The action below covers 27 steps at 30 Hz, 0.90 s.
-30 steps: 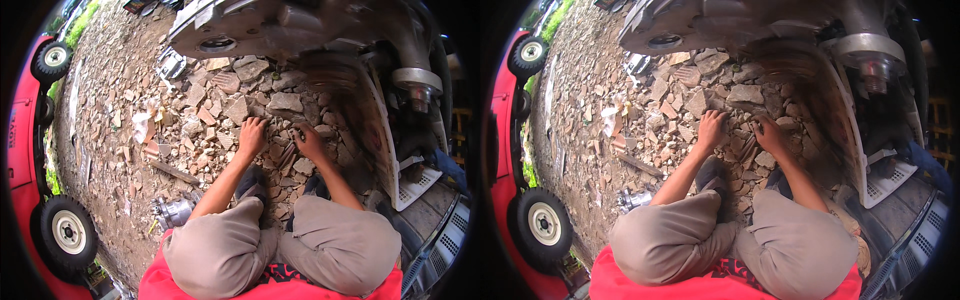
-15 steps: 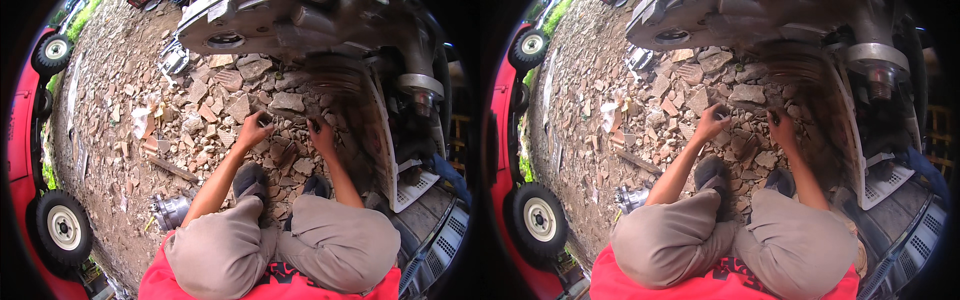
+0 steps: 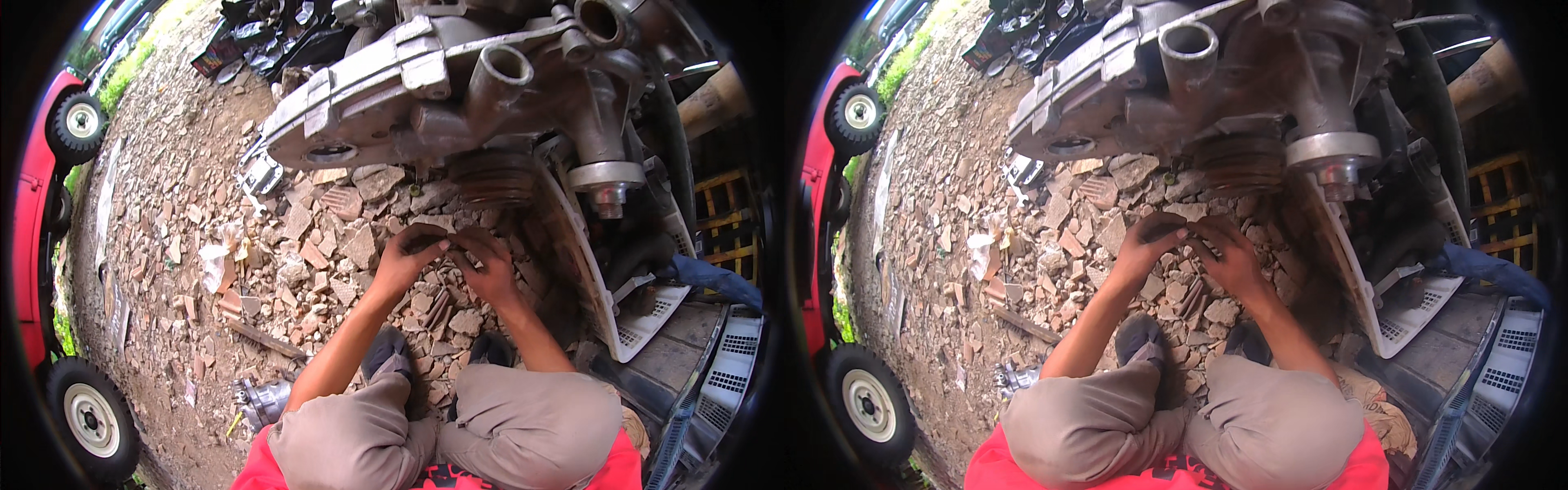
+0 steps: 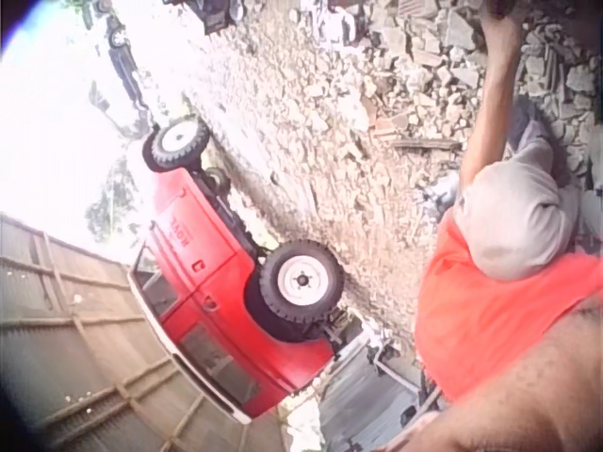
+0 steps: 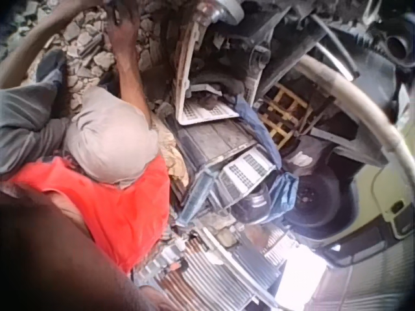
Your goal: The person sits on the ground and works on a disassembled engine block. They repeatedly pick up small metal parts from the rubble, insert them into the engine, and adjust them by hand.
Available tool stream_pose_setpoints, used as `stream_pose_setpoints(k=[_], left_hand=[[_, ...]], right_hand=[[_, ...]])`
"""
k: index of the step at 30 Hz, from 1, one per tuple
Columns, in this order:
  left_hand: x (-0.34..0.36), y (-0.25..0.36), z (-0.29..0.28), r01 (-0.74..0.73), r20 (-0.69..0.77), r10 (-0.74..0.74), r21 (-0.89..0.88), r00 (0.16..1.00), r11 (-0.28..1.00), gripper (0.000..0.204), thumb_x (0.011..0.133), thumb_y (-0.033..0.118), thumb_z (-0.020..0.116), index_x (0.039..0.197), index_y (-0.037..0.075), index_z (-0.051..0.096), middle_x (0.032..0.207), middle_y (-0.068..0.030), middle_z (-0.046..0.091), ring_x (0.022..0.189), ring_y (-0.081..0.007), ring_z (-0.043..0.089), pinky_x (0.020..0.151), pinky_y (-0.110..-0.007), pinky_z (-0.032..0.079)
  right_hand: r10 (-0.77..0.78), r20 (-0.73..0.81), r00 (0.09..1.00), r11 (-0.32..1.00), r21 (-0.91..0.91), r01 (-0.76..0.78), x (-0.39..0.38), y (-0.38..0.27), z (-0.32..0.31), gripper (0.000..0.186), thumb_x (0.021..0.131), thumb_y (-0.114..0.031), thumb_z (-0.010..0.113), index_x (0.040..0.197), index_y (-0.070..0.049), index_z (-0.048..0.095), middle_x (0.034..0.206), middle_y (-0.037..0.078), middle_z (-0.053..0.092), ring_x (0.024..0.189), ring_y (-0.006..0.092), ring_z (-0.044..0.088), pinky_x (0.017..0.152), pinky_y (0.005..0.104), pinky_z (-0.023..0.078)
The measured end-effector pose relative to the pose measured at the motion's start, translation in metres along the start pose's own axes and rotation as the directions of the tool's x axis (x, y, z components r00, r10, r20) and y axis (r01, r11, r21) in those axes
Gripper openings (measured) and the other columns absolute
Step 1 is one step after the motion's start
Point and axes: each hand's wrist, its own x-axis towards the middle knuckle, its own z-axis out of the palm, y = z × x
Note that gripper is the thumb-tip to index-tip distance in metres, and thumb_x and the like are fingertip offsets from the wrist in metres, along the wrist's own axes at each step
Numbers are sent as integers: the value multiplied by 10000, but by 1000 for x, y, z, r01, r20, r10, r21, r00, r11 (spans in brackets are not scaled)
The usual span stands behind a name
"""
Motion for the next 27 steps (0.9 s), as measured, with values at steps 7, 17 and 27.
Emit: stream_pose_setpoints(k=[7, 17, 27], left_hand=[[-27, 149, 13, -450, 118, 437, 325, 892, 832, 160, 870, 124, 720, 955, -11, 716, 784, -85, 720, 677, -116, 673, 643, -262, 527], [49, 250, 38, -682, 466, 776, 729, 424, -65, 700, 636, 541, 817, 1059, 15, 632, 1039, -149, 634, 1035, -310, 608, 905, -409, 463], [68, 235, 45, -700, 297, 908, 714, 296, -5, 739, 545, 652, 819, 830, -17, 684, 834, -140, 679, 863, -294, 660, 855, -383, 493]], right_hand=[[-304, -70, 950, 946, -137, 293, 58, -102, -89, 441, 701, 81, 762, 1118, -18, 661, 1004, 136, 641, 865, 275, 667, 728, 368, 563], [-366, -12, 931, 732, -621, 280, 164, -165, -180, 310, 758, 93, 703, 1049, -14, 709, 972, 125, 692, 871, 254, 655, 788, 344, 508], [-367, 37, 930, 704, -642, 303, 164, -155, -174, 310, 792, 105, 675, 1082, 0, 708, 974, 132, 696, 894, 224, 669, 799, 319, 514]])
